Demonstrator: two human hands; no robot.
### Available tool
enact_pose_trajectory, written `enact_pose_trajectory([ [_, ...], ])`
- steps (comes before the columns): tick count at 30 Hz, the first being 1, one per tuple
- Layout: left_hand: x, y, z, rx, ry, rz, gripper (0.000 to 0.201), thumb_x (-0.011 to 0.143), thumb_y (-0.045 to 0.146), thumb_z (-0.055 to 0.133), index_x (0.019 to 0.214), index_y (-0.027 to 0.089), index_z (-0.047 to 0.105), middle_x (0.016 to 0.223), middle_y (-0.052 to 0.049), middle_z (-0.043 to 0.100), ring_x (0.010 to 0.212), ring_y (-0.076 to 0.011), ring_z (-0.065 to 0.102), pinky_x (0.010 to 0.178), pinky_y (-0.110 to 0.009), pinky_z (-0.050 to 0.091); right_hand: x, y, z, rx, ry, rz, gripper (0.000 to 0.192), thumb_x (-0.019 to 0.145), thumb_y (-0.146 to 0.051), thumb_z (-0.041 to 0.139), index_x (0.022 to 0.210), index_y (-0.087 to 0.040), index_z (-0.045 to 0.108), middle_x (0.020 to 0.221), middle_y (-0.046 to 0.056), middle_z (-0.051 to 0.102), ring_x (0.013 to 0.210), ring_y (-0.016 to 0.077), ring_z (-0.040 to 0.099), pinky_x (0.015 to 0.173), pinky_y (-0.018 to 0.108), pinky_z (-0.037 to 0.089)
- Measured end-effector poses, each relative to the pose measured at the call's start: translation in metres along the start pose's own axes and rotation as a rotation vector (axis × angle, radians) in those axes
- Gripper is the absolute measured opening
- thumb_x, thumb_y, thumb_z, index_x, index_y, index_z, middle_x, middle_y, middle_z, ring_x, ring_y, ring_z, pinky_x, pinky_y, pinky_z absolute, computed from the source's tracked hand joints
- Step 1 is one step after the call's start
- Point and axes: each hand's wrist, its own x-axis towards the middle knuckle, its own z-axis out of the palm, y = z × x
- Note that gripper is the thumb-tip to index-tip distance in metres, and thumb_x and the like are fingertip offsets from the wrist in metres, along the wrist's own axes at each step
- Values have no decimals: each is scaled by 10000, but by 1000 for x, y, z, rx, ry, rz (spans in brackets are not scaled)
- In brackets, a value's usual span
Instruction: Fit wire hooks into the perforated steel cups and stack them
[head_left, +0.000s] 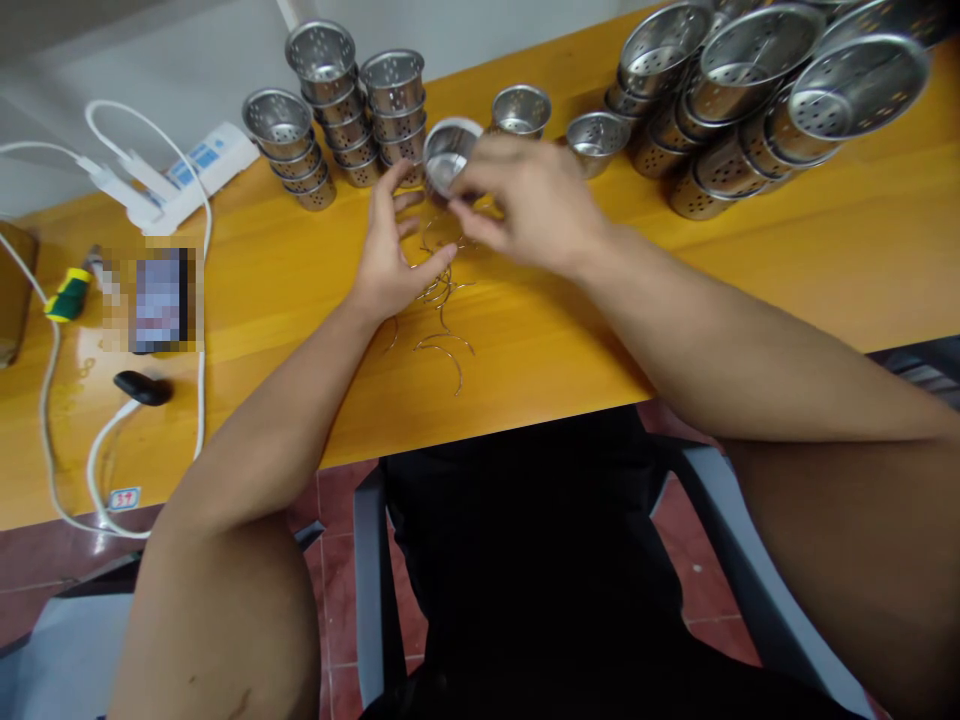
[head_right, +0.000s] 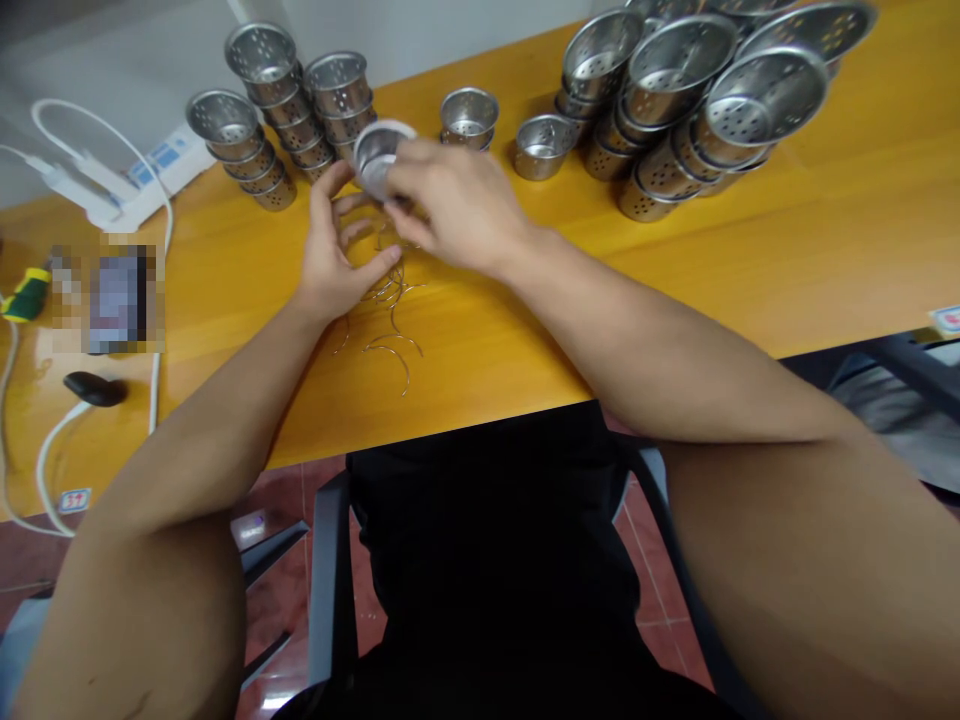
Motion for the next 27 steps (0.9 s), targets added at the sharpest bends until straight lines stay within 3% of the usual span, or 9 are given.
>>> enact_pose_trajectory([
  [2,-4,-4,-1,6,-10,-40,1180,1029,961,829,1918,526,187,2015,-138,346,1672,-464,641,1323,-659,662,2,6,-22,-190,31,177,284,1197,-155,814,1449,-243,913,1561,152,847,1486,441,813,1246,580,705],
  [4,-6,-5,-2,23,-14,-56,1082,1053,972,781,1890,504,279,1964,-144,412,1632,-455,661,1306,-654,661,3,18,-40,-288,5,363,250,1217,-182,842,1434,-108,939,1438,243,885,1428,530,847,1218,643,716],
  [9,-3,10,-5,72,-34,-65,969,1065,935,796,1823,442,444,1882,-161,513,1589,-441,695,1297,-622,660,0,51,-58,-275,-27,600,325,1276,-204,825,1553,-62,920,1502,281,861,1508,503,820,1294,574,674],
  [18,2,34,-10,98,-44,-110,730,1105,824,834,1660,398,628,1873,-166,578,1541,-418,752,1285,-649,682,9,65,-40,-265,-100,687,293,1269,-194,856,1529,-86,937,1543,306,835,1533,500,800,1270,545,654],
  [27,4,36,-10,89,-85,-98,789,1059,876,864,1623,368,650,1885,-180,568,1574,-434,728,1320,-661,661,5,73,-36,-281,-155,673,334,1298,-249,787,1569,-106,920,1533,263,853,1486,449,823,1191,498,665],
])
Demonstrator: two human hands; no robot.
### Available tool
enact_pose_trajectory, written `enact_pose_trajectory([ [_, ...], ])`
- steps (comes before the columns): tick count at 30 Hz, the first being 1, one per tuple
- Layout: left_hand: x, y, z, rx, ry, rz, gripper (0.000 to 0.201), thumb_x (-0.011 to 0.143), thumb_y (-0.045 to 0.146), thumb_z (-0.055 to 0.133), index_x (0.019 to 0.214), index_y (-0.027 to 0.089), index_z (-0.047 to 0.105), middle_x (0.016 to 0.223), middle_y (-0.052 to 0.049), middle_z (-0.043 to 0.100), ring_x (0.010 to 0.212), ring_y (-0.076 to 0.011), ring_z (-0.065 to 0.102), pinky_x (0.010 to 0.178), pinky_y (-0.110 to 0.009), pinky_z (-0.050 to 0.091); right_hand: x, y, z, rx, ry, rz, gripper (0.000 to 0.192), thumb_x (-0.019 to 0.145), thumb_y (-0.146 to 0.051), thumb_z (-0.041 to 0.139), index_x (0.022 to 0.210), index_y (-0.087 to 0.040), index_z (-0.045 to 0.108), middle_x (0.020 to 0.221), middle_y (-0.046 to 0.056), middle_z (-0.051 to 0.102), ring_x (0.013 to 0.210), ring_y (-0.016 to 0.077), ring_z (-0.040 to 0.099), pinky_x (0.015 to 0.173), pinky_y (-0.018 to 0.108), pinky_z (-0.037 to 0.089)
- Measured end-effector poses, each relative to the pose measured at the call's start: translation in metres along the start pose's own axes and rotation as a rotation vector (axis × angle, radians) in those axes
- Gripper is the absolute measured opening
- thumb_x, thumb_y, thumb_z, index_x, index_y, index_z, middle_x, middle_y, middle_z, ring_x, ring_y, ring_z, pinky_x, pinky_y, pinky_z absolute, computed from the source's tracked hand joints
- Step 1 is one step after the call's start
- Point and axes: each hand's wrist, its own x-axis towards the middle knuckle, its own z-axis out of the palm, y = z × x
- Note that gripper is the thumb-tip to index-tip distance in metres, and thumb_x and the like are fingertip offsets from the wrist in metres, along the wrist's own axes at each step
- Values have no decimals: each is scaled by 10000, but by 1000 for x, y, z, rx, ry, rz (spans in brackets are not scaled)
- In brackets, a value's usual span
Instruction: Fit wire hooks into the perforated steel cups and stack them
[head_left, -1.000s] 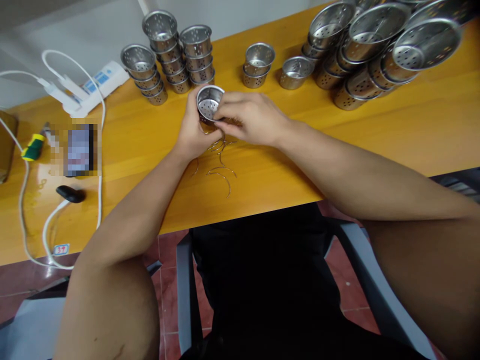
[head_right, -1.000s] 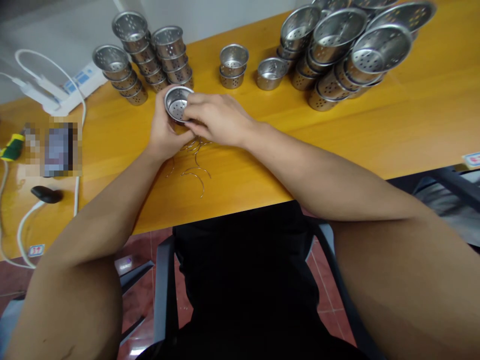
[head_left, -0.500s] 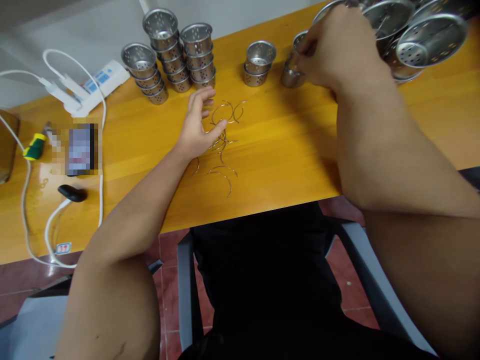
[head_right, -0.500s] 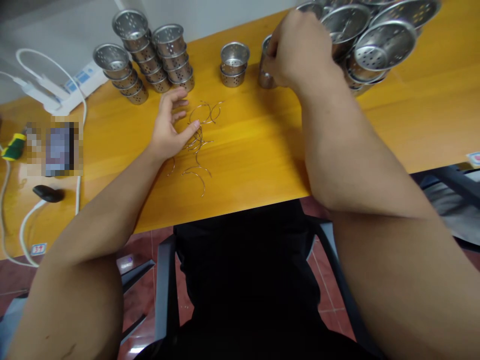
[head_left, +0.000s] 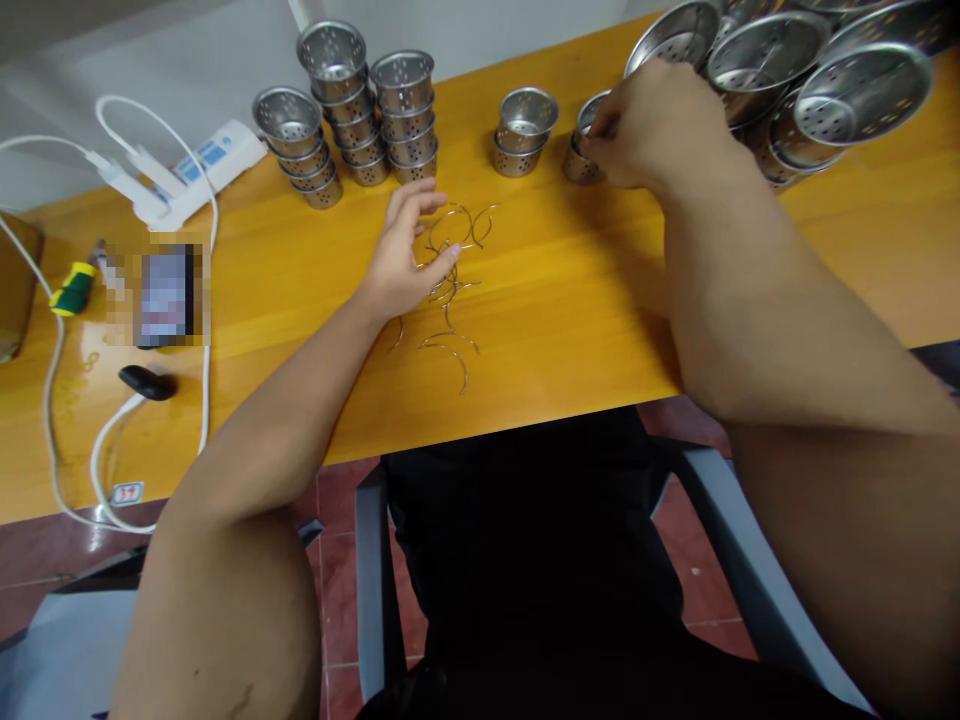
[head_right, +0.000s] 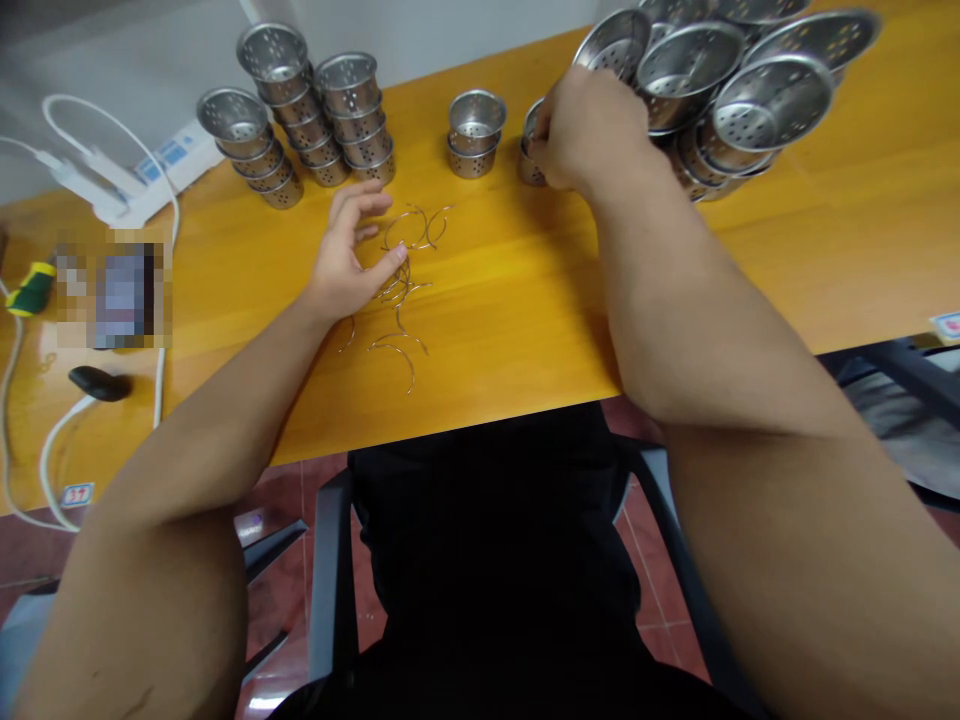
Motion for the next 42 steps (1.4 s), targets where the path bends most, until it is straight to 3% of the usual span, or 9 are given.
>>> enact_pose_trajectory([
  [7,-1,-1,-1,8,-4,27,735,1097,817,838,1645,365,651,1884,-180,558,1596,-436,712,1320,-656,665,1,1,1,117,116,7,357,1252,-359,913,1516,-120,929,1491,254,867,1488,455,820,1258,557,669],
  [11,-1,-3,-1,2,11,50,767,1095,859,823,1657,367,643,1872,-180,571,1579,-431,732,1322,-641,668,6,-1,16,267,270,-250,414,1237,-191,864,1632,-69,842,1674,268,717,1540,393,741,1358,485,574],
  [14,0,-4,-1,12,8,37,771,1083,850,851,1652,371,647,1879,-176,568,1577,-435,733,1333,-644,659,12,-10,38,240,271,-355,473,1202,-186,838,1664,-89,835,1779,258,623,1639,461,606,1404,580,486],
  [16,-1,-5,-1,2,8,46,786,1075,864,850,1654,374,641,1881,-175,562,1577,-436,732,1331,-645,660,21,-15,55,224,290,-351,410,1162,-214,830,1566,-168,884,1799,216,617,1636,494,539,1390,677,430],
  [19,-1,-5,-1,-4,16,70,796,1083,892,810,1662,375,630,1877,-177,562,1577,-432,731,1315,-638,673,41,-13,80,334,369,-385,196,1118,-253,793,1281,-327,873,1677,124,701,1507,419,496,1379,693,351],
  [22,-1,-3,-1,7,17,82,799,1084,897,790,1666,374,629,1870,-178,569,1574,-428,730,1290,-628,690,60,-3,98,391,411,-418,104,1082,-335,771,1184,-330,788,1564,141,721,1427,395,456,1347,682,331],
  [28,1,0,0,38,20,18,741,1086,848,830,1623,367,657,1869,-172,589,1583,-433,727,1317,-649,669,67,1,107,413,349,-379,192,1098,-491,641,1238,-367,683,1363,160,806,1303,404,526,1340,642,292],
  [36,-1,-1,-2,2,10,28,735,1099,848,830,1629,371,654,1883,-167,573,1618,-423,708,1365,-635,647,64,-7,105,327,319,-431,217,1051,-544,628,1048,-364,749,1408,161,805,1307,391,555,1393,653,232],
  [42,-1,-2,-1,13,21,61,773,1081,894,810,1630,375,651,1869,-177,580,1603,-431,717,1335,-649,664,66,-3,105,432,263,-432,241,1021,-601,699,1002,-362,713,1375,132,828,1239,385,611,1290,628,315],
])
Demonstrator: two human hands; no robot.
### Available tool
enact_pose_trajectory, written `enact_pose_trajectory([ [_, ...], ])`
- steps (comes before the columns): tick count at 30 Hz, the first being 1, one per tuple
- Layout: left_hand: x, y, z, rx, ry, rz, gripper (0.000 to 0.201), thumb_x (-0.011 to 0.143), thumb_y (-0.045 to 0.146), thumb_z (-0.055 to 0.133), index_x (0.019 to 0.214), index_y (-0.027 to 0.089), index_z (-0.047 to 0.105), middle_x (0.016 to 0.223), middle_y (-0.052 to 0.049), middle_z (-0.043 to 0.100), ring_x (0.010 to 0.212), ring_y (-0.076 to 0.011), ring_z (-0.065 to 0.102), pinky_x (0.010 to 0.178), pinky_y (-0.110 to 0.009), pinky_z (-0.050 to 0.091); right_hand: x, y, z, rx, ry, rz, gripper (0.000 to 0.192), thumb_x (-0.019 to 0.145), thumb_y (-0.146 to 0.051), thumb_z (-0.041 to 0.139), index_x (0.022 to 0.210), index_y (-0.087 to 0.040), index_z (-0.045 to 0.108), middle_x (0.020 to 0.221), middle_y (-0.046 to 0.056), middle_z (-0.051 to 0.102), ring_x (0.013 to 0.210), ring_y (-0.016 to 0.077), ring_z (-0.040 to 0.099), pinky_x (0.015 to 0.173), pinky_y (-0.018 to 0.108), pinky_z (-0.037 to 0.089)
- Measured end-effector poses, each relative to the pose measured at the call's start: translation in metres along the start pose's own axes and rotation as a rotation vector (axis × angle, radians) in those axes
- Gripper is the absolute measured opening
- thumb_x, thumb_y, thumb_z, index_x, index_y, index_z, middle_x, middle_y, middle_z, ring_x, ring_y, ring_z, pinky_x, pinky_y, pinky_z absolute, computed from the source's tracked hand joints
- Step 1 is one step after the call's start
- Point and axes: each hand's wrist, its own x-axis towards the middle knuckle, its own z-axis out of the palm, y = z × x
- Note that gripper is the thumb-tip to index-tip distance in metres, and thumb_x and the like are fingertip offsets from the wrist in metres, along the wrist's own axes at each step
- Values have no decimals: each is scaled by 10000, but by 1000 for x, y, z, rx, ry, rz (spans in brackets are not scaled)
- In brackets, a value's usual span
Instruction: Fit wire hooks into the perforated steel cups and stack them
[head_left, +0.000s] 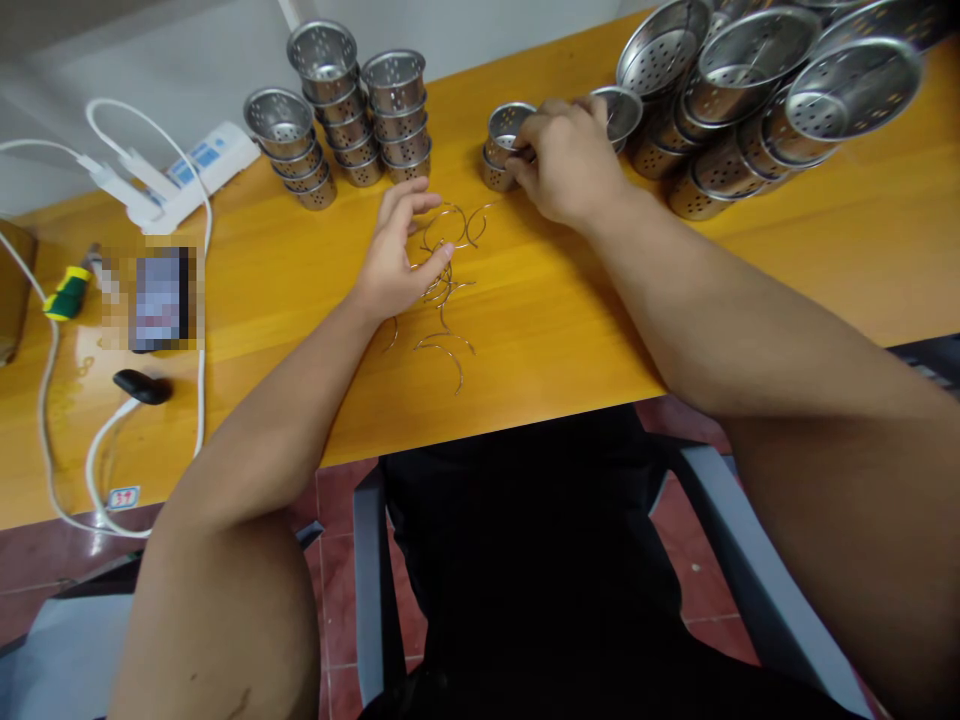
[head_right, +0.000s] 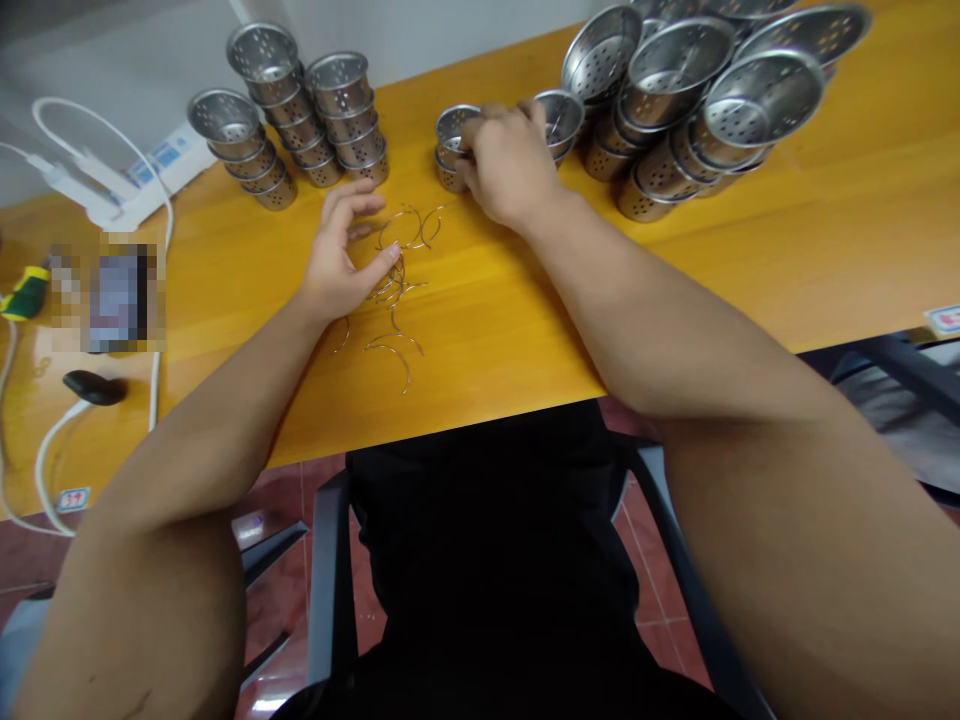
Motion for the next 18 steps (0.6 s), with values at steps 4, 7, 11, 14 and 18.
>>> enact_pose_trajectory([
  [4,1,2,-1,22,-3,-43,734,1094,869,817,1611,375,656,1875,-170,588,1635,-429,696,1350,-649,658,1,2,-1,-12,-19,16,261,1023,-630,722,986,-373,694,1331,119,841,1146,354,592,1168,545,441],
  [7,1,3,-2,-1,-12,-39,745,1087,872,830,1612,370,665,1881,-174,581,1634,-435,697,1363,-654,652,3,4,2,13,-9,14,364,1052,-702,779,1030,-346,701,1350,125,828,1164,330,570,1138,499,462],
  [11,1,4,-4,10,-21,-42,771,1076,904,813,1618,375,670,1887,-163,576,1669,-459,671,1364,-669,648,3,1,-3,54,61,-1,350,1036,-668,849,1147,-361,721,1439,149,784,1259,364,599,1163,517,472],
  [14,0,0,-2,15,-25,-64,868,1060,931,795,1727,420,578,1910,-147,552,1650,-474,686,1348,-690,645,-4,-16,-20,90,117,-84,313,1118,-587,780,1291,-328,742,1560,184,746,1394,393,615,1231,543,480],
  [18,0,-10,4,-59,34,-76,1106,1028,930,834,1898,500,305,1964,-132,491,1642,-476,701,1360,-711,639,-19,-52,-37,88,40,-309,390,1241,-694,656,1309,-325,761,1555,176,761,1437,424,650,1246,593,505],
])
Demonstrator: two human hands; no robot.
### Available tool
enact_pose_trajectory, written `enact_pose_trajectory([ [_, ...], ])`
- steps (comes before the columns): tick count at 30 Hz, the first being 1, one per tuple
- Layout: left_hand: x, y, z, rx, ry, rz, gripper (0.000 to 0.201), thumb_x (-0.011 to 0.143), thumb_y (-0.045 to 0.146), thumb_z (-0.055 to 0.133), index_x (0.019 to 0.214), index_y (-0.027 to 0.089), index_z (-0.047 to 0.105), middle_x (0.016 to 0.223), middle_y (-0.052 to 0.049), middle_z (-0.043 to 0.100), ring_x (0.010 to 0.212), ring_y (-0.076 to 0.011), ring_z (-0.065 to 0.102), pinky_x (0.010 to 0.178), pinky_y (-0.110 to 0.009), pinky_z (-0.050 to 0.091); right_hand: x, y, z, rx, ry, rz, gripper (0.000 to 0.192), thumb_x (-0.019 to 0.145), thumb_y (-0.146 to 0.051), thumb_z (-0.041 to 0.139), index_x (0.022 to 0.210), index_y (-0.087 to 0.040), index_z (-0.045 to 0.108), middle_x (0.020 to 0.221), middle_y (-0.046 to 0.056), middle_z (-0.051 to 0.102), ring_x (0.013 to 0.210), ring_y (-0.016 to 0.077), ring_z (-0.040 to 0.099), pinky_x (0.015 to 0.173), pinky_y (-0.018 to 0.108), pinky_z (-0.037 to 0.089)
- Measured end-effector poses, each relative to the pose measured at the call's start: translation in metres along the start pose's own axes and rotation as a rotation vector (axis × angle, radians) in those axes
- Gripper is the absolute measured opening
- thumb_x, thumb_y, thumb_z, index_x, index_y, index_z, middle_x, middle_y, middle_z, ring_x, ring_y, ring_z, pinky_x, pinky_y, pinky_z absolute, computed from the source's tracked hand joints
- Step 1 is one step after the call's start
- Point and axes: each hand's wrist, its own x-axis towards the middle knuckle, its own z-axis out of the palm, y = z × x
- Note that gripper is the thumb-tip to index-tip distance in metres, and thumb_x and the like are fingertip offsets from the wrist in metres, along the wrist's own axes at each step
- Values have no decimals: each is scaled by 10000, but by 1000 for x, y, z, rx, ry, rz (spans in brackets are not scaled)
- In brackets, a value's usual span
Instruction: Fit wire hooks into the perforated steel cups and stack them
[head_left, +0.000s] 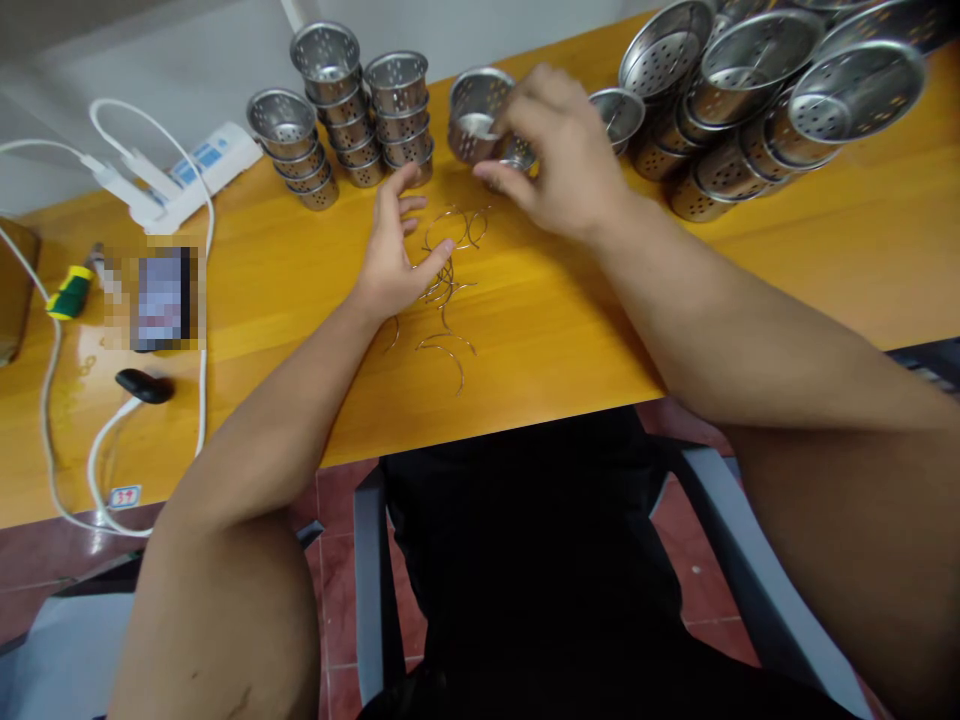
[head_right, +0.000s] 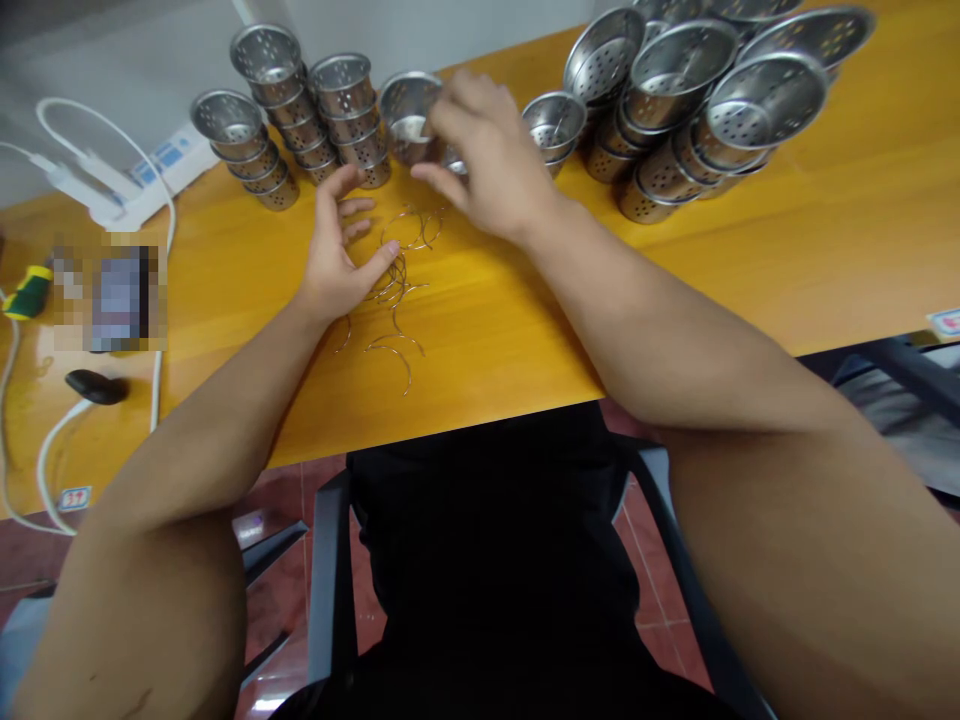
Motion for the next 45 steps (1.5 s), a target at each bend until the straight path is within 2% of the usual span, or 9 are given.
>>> enact_pose_trajectory([
  [8,11,-6,4,-108,163,48,1212,759,1154,898,1686,460,540,1678,-75,751,1593,-453,716,1440,-764,576,-10,-67,4,246,-212,-145,553,1260,-799,586,1570,-386,782,1665,112,724,1520,449,668,1250,605,598],
  [12,19,-20,-2,-161,306,-189,1170,647,1207,930,1477,440,629,1511,-27,847,1459,-401,761,1395,-762,562,-12,-50,1,219,-120,41,790,1249,-903,549,1749,-308,691,1727,166,693,1451,445,709,1188,575,637],
  [17,20,-43,-13,2,125,-288,1216,872,1267,612,1640,338,453,1540,-2,861,1448,-264,691,1365,-711,499,-19,-11,25,131,-362,7,1086,1111,-1119,617,1603,-166,785,1447,232,800,1316,514,744,1182,683,617],
  [20,21,-52,-10,-8,86,-246,1149,870,1250,606,1631,404,449,1538,0,844,1439,-301,701,1335,-749,482,-23,-12,37,140,-448,-79,991,1074,-1064,774,1542,-191,822,1419,214,789,1334,508,721,1218,662,602],
  [25,23,-51,-1,-97,297,-252,1085,609,1199,902,1357,457,648,1303,1,880,1270,-390,773,1204,-766,608,-25,-27,40,213,-476,-201,822,1056,-844,979,1564,-213,835,1481,184,759,1419,496,676,1264,624,567],
  [30,23,-35,-2,-134,294,-327,1208,488,1214,953,1336,416,632,1280,7,865,1276,-364,757,1271,-769,600,-21,-33,39,260,-501,-171,306,1231,-446,844,1459,-247,888,1426,135,782,1329,396,740,1183,513,583],
  [34,22,-16,-4,-170,285,-315,1160,533,1193,981,1316,406,643,1303,-32,862,1335,-405,786,1273,-747,618,-18,-41,40,217,-496,-116,171,1217,-232,740,1290,-254,893,1326,100,804,1224,339,757,1075,438,574],
  [38,20,-17,-3,-114,296,-321,1214,532,1252,912,1339,384,644,1323,-17,872,1289,-358,788,1294,-731,627,-17,-50,39,179,-481,-123,165,1194,-209,692,1220,-243,851,1324,104,783,1185,330,753,1045,435,571],
  [45,19,-63,-1,-47,270,-190,1169,686,1264,814,1476,428,607,1417,-5,861,1324,-368,761,1265,-771,583,-14,-50,25,242,-404,-82,210,1169,-440,745,1278,-291,845,1306,126,786,1184,390,743,1065,522,639],
])
